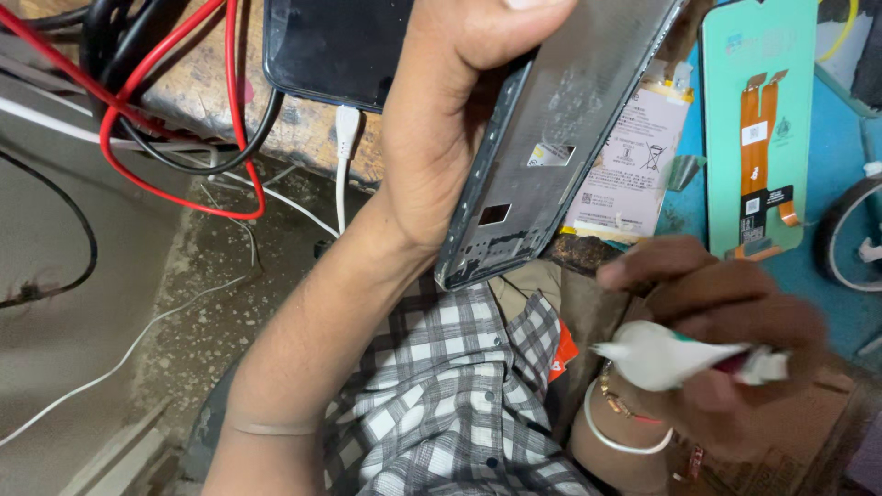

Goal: The person applies adhesive from a tube along the edges and internal frame of a disassembled smartphone chassis. They then align and press a new screen assembly onto the chassis to bond the components.

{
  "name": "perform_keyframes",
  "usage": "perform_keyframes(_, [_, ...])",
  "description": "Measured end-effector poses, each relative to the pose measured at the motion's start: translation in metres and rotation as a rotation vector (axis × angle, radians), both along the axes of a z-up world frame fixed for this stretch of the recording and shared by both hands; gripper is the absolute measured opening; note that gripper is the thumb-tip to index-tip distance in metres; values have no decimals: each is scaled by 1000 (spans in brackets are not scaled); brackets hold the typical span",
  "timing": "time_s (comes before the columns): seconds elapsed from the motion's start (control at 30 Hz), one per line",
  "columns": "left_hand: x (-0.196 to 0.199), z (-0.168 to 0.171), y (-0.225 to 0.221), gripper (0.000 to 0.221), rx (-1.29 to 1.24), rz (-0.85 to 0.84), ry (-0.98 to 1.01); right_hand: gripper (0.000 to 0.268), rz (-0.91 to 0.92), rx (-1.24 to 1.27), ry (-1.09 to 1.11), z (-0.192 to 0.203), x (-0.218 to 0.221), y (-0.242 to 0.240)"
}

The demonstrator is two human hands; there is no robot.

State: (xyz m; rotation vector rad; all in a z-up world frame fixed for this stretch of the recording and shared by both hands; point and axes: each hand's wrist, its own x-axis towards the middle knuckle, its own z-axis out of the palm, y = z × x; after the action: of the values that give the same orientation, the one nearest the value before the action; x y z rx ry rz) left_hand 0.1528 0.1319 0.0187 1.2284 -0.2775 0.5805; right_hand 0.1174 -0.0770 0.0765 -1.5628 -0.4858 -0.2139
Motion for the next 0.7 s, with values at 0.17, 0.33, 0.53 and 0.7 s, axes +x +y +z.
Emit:
perform_keyframes(0.17, [3,-5,-3,40,-33,51,-23,37,-24,94,99,5,-21,26])
perform_keyframes(0.33, [3,-6,-3,41,-25,65,-37,44,70,213,172,-1,-24,38])
perform_keyframes(0.53, [4,-10,-2,42,-41,51,-37,39,60,184,189,6,-24,42])
perform_keyframes(0.7, [4,-9,-3,43,-38,49,-36,34,21,228,170,3,-29,44])
